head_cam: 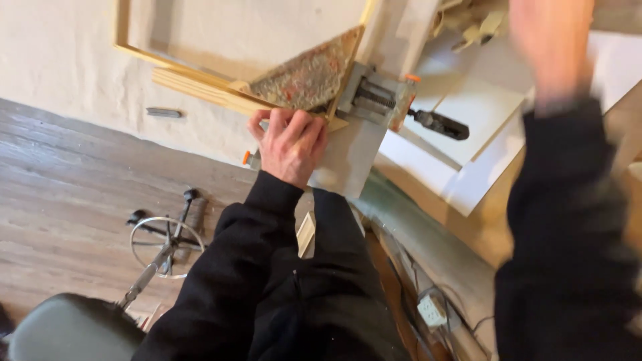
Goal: Assembling wooden picture frame segments using glue, a corner clamp, and a hammer.
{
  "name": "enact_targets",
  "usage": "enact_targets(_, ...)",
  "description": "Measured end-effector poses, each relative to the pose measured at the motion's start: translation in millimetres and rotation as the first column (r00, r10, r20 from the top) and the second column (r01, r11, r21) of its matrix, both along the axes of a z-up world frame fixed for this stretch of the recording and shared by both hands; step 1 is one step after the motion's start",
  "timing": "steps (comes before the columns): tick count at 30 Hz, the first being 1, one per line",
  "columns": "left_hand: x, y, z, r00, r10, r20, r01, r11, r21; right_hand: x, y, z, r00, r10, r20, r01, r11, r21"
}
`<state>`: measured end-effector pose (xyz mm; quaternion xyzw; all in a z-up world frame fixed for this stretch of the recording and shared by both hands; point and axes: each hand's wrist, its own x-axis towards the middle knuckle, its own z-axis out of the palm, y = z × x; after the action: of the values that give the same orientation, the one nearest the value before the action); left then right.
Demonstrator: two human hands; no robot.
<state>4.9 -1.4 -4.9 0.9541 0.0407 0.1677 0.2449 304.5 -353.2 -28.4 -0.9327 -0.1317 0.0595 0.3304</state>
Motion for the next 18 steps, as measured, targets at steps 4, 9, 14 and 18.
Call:
enact_targets(4, 5.2, 4.3, -3.7, 0.997, -0.005, 0.078, 0.006, 1.000, -0.006, -181.3, 99.5, 126.4, 0.994, -0.073, -0.086, 0.075, 0.997, 0.019)
enact_targets(9, 1.4, 1.2, -9.6, 0.996, 0.011, 0.090, -0.004, 0.997, -0.073, -351.5, 96.7, 136.4, 0.898, -0.283, -0.337, 0.256, 0.959, -0.123)
enact_targets(14, 3.6, -0.9, -14.8, 0.992, 0.010, 0.124, 0.000, 0.997, -0.077, -387.7, 118.0, 136.2, 0.874, -0.282, -0.397, 0.238, 0.958, -0.156)
enact_targets(18, 4.6, -1.3, -14.9, 0.990, 0.004, 0.138, 0.009, 0.996, -0.093, -380.4, 131.8, 135.8, 0.887, -0.230, -0.400, 0.190, 0.972, -0.137)
